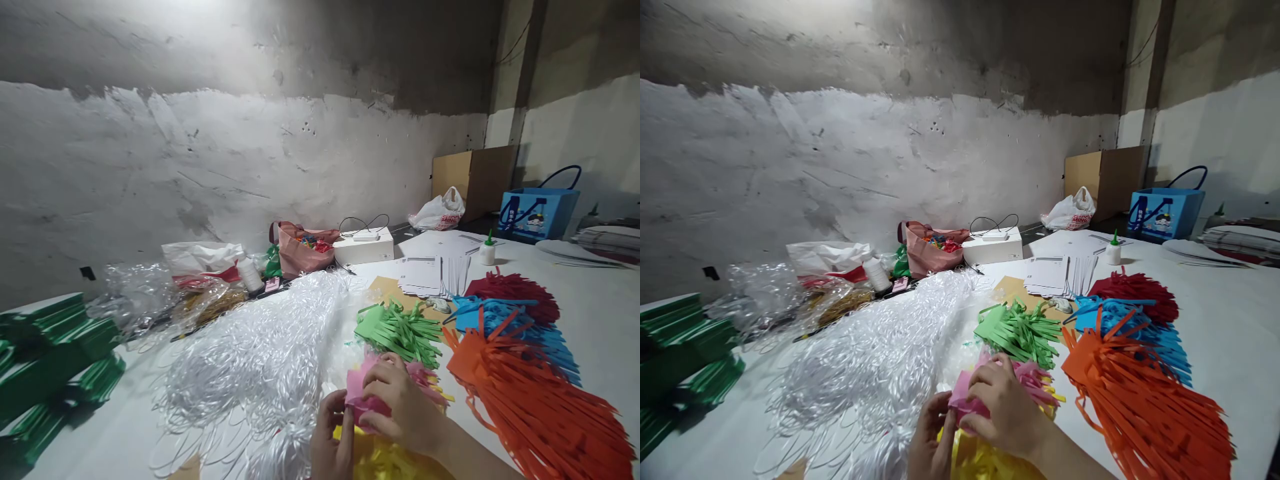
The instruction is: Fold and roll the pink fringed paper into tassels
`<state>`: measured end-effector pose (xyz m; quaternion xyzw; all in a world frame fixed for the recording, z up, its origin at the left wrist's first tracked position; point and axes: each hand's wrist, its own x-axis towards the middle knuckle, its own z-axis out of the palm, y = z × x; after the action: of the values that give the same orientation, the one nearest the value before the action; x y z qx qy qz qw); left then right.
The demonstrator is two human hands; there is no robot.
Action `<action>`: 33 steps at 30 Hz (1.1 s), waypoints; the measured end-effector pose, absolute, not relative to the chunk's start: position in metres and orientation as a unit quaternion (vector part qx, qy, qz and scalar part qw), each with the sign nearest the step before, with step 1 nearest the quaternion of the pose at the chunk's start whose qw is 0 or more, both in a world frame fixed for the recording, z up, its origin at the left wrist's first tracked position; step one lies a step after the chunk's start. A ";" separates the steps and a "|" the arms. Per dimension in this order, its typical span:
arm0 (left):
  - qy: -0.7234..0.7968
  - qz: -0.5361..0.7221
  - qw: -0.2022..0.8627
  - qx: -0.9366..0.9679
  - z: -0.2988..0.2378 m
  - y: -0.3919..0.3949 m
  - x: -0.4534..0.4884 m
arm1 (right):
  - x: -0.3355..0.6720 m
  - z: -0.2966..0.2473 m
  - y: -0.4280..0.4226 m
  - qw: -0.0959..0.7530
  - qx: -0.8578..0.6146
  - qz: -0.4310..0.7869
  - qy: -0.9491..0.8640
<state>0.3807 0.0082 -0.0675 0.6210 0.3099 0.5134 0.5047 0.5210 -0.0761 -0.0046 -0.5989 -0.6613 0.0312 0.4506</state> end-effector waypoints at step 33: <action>0.117 0.544 0.187 0.810 -0.088 0.019 0.378 | 0.521 -0.005 -0.075 0.443 -0.611 -0.004 -0.655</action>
<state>0.3776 0.0187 -0.0877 0.8097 0.1174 0.5436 0.1874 0.5206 -0.0750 -0.0051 -0.6114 -0.6554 -0.0039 0.4434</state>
